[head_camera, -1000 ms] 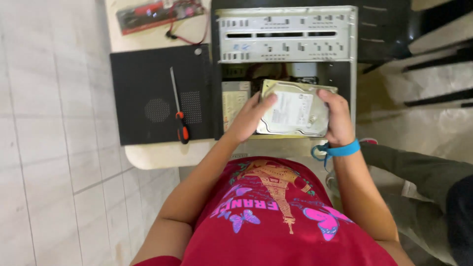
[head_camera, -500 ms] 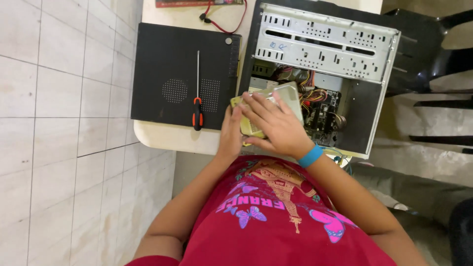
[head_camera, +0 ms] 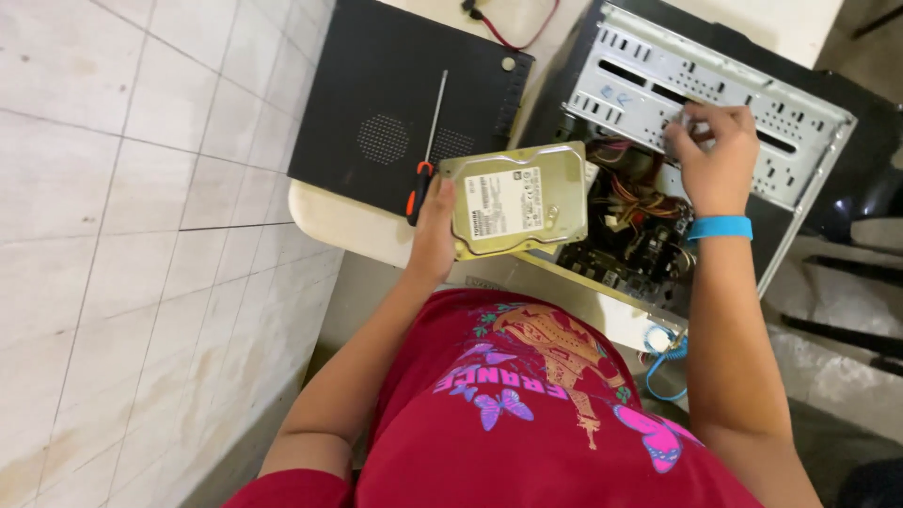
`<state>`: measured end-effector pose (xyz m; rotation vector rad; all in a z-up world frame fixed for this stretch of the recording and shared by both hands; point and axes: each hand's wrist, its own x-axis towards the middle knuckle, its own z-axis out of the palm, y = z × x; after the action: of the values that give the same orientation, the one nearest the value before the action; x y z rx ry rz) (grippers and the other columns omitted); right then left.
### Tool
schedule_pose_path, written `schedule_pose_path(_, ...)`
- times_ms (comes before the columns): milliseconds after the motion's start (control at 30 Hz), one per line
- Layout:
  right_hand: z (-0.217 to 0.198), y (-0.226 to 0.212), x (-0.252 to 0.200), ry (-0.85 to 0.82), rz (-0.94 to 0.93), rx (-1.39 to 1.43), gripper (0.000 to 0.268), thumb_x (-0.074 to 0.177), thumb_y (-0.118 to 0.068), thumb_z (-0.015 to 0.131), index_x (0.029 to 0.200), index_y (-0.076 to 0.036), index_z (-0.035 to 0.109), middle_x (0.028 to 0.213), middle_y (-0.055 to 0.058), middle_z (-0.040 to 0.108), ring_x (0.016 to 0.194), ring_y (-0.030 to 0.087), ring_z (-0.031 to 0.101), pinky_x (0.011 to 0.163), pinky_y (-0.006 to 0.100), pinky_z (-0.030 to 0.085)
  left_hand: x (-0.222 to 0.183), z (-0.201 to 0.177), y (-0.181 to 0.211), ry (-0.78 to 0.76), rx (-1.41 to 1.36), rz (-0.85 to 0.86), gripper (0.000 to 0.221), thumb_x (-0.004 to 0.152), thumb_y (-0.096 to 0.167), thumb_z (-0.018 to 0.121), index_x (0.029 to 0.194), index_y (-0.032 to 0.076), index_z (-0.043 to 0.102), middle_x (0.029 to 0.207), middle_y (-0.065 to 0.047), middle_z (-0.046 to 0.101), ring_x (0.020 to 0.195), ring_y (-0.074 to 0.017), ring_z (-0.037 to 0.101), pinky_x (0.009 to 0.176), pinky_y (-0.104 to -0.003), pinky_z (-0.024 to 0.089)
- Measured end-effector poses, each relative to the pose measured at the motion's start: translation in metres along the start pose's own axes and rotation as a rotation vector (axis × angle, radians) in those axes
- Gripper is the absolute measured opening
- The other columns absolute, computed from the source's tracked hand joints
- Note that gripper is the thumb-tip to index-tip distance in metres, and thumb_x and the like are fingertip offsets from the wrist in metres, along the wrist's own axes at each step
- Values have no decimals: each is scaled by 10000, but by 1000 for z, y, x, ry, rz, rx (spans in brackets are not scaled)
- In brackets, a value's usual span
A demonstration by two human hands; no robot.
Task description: Removing internal hardware components such as the hard drive and power supply from a computer case using a screwdriver.
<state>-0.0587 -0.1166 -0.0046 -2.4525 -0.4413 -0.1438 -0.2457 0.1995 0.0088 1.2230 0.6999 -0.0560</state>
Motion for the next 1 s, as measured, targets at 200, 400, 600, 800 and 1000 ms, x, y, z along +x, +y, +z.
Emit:
schedule_pose_path(200, 13, 12, -4, 72, -59, -94, 57, 1039, 45, 841, 1038, 35, 785, 1044, 184, 583, 867, 333, 616, 776, 509, 588, -13, -5, 13, -92, -110, 41, 562, 1001, 515, 414, 1303, 79, 599, 1237, -109, 712, 1150, -203, 684, 1002, -330, 530)
schedule_pose_path(400, 12, 15, -3, 42, -102, -116, 61, 1068, 44, 838, 1068, 42, 777, 1060, 188, 592, 913, 336, 600, 780, 493, 551, 6, -24, 4, 41, -77, -8, 582, 959, 532, 474, 1331, 102, 598, 1211, -74, 715, 1110, -145, 669, 971, -282, 502)
schedule_pose_path(600, 12, 23, -4, 82, -196, -182, 82, 991, 75, 736, 999, 15, 681, 1007, 168, 610, 904, 312, 584, 757, 428, 465, 55, -53, -19, -54, -265, 202, 433, 1038, 463, 468, 1239, 89, 553, 1205, -127, 681, 1119, -211, 677, 930, -350, 552)
schedule_pose_path(800, -16, -29, -12, 133, -84, 147, 137, 1154, 164, 693, 1103, 53, 633, 1111, 244, 731, 1109, 377, 752, 878, 415, 618, 130, -85, 5, 71, -471, 84, 616, 897, 292, 714, 1443, 106, 498, 1260, -183, 703, 1008, -255, 735, 855, -392, 643)
schedule_pose_path(1000, -16, -35, -32, 253, 242, 582, 291, 1123, 118, 731, 1109, -86, 525, 1057, 102, 624, 1006, 210, 678, 932, 318, 625, 227, -131, 37, -24, -288, 37, 511, 897, 286, 695, 1337, 100, 513, 1195, -128, 720, 985, -217, 735, 842, -377, 631)
